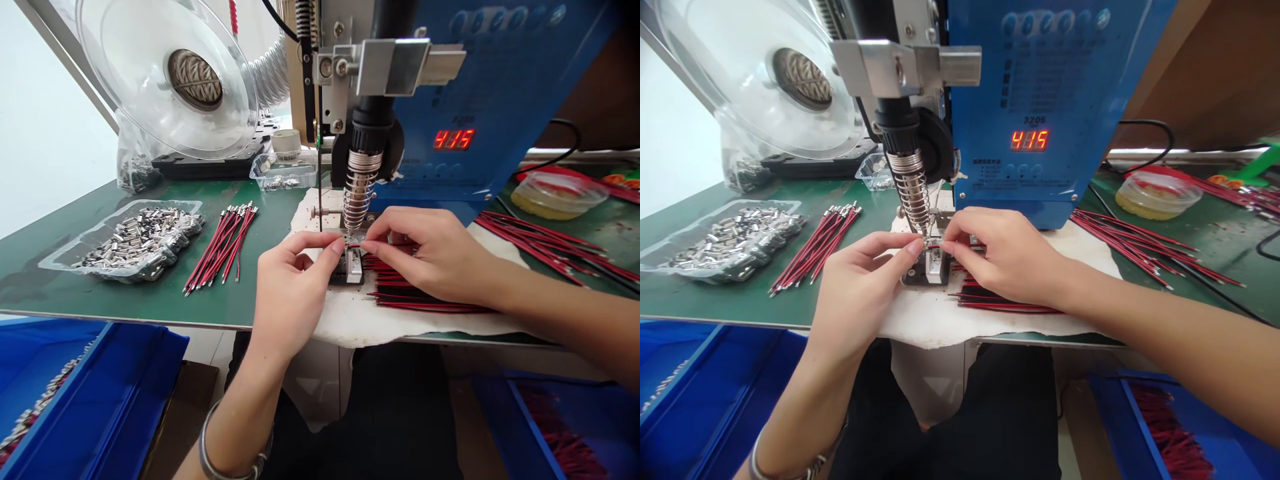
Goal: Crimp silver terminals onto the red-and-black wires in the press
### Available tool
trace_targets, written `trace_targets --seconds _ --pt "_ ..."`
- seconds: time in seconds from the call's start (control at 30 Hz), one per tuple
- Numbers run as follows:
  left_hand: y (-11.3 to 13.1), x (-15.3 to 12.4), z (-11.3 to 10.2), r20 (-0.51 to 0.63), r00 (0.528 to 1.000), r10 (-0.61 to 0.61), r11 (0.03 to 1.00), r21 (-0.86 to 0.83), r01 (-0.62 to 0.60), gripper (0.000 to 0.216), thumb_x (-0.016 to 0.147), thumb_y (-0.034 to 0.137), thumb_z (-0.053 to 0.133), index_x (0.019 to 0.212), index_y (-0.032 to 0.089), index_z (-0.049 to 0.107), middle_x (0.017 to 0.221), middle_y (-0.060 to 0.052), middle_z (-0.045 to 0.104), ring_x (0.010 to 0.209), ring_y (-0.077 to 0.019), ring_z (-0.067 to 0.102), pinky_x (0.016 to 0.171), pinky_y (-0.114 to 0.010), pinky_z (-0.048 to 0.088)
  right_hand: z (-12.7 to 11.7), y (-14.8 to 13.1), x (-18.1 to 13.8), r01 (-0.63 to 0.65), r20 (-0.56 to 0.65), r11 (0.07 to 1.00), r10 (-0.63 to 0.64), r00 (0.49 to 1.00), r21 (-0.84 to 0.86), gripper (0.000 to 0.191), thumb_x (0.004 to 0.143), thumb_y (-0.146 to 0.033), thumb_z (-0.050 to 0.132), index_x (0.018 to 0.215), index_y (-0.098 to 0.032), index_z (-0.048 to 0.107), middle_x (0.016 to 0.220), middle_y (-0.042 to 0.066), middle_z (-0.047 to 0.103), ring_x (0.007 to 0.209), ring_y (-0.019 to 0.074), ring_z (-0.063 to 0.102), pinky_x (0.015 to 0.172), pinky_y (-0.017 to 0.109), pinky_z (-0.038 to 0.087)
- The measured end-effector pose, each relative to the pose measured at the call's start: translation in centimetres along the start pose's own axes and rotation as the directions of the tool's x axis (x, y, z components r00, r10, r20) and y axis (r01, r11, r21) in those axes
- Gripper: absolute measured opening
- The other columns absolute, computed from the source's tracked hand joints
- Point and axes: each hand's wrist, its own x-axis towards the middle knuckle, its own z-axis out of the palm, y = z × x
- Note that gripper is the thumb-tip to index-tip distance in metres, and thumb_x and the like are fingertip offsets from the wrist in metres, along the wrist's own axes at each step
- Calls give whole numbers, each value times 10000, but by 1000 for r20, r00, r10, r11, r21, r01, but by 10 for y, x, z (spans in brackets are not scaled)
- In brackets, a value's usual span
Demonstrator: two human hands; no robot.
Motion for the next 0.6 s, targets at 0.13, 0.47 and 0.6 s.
trace_targets --seconds 0.13,0.47,0.6 --pt "-2 1 -2 -10 1000 -8 999 -45 7 178 824 408 884 886 243 859 569 16 568 493 -105 398 479 -270 243 0 -1 -1 8 -24 1000 -8 1000 -18 150 1020 -295 646 896 -228 696 749 -6 695 556 145 525 596 323 417" --pt "1 0 -2 -9 1000 -10 1000 -4 10 189 823 418 883 879 237 871 743 -39 743 588 -151 568 483 -277 309 0 0 -2 -3 -1 1000 3 1000 -18 152 1028 -310 636 897 -251 684 784 9 718 609 172 586 587 341 421" --pt "0 0 -1 4 1000 -5 1000 14 5 182 853 412 856 902 237 876 773 -40 768 642 -165 628 500 -265 361 -1 0 -2 1 -4 1000 -1 1000 -31 158 1026 -315 640 894 -244 689 767 8 714 582 163 560 583 337 420"
